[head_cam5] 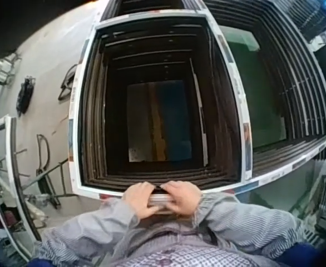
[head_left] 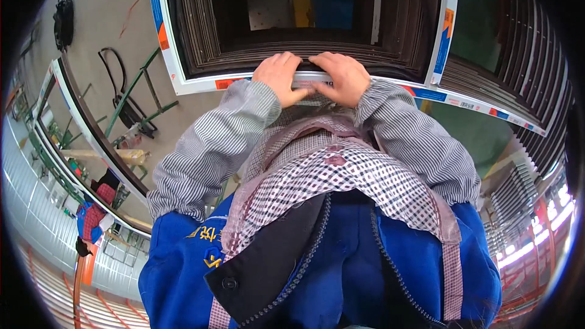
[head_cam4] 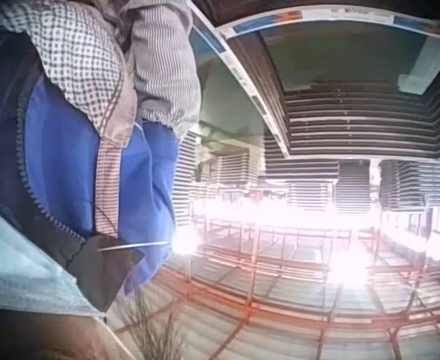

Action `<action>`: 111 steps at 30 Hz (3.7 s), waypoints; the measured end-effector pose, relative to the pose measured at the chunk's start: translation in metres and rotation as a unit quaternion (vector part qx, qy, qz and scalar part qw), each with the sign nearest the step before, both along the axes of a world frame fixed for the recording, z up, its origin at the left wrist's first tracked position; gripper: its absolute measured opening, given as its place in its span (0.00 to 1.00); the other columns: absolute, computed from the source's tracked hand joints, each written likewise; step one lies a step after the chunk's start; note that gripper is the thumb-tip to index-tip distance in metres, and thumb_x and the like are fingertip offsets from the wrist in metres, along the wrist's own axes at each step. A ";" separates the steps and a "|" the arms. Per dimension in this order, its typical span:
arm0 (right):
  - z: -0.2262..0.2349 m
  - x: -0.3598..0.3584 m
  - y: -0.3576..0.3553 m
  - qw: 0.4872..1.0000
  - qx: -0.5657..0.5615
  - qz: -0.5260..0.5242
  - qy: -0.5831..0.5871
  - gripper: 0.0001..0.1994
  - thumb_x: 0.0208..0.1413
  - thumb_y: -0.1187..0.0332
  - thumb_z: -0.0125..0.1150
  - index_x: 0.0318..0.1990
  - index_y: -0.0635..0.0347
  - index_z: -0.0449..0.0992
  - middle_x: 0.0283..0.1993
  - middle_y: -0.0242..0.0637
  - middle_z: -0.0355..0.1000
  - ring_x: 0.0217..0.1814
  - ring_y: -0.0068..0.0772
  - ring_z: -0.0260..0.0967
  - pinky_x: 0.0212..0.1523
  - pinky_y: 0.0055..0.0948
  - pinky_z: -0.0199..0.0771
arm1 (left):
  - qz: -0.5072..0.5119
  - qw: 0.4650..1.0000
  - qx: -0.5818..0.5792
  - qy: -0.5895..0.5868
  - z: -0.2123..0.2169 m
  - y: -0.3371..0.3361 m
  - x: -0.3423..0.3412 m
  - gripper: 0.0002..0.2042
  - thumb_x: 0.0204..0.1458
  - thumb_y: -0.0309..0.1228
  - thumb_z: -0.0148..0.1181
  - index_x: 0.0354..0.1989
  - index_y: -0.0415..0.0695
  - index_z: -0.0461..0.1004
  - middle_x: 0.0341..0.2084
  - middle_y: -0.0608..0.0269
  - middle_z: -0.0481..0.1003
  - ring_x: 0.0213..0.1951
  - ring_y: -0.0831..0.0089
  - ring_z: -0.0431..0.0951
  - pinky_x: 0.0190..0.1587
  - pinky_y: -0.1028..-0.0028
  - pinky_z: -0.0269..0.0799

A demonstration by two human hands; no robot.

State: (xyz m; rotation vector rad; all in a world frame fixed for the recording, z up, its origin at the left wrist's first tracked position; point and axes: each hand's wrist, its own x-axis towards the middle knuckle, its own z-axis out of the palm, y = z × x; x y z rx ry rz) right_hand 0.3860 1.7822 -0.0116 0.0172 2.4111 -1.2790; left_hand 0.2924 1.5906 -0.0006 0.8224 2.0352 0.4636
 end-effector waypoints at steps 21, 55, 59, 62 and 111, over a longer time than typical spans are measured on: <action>-0.003 0.010 -0.026 0.974 0.152 0.008 0.167 0.25 0.34 0.74 0.67 0.47 0.59 0.74 0.45 0.37 0.68 0.50 0.38 0.67 0.53 0.36 0.65 | 0.017 0.954 0.144 0.263 -0.009 -0.012 0.027 0.25 0.32 0.25 0.70 0.46 0.43 0.76 0.43 0.61 0.75 0.48 0.64 0.74 0.54 0.65 0.68; 0.026 0.031 0.054 0.983 0.101 0.006 0.152 0.23 0.40 0.66 0.71 0.47 0.59 0.74 0.48 0.40 0.70 0.53 0.44 0.67 0.55 0.38 0.66 | -0.027 0.968 0.142 0.204 0.012 0.055 0.033 0.24 0.44 0.35 0.67 0.52 0.44 0.71 0.50 0.59 0.71 0.53 0.62 0.70 0.59 0.65 0.64; 0.010 0.050 0.137 0.987 0.161 -0.008 -0.012 0.14 0.52 0.70 0.61 0.46 0.61 0.76 0.44 0.42 0.72 0.48 0.47 0.71 0.49 0.39 0.72 | 0.088 0.990 0.032 -0.104 -0.008 0.129 0.031 0.19 0.58 0.40 0.55 0.56 0.47 0.72 0.52 0.58 0.73 0.57 0.62 0.71 0.62 0.66 0.63; 0.010 0.031 0.148 0.979 0.165 0.059 -0.099 0.10 0.54 0.69 0.59 0.43 0.60 0.78 0.40 0.41 0.73 0.44 0.45 0.73 0.46 0.38 0.74 | 0.006 0.985 -0.084 -0.149 -0.018 0.162 0.030 0.14 0.60 0.40 0.53 0.52 0.53 0.77 0.49 0.60 0.77 0.51 0.62 0.76 0.58 0.64 0.69; 0.008 0.076 0.172 0.938 0.240 0.207 0.139 0.19 0.30 0.71 0.68 0.36 0.58 0.71 0.37 0.35 0.68 0.46 0.35 0.66 0.56 0.37 0.59 | -0.136 0.970 0.123 0.159 -0.022 0.184 0.103 0.21 0.33 0.32 0.71 0.39 0.43 0.74 0.38 0.64 0.72 0.45 0.68 0.71 0.49 0.70 0.67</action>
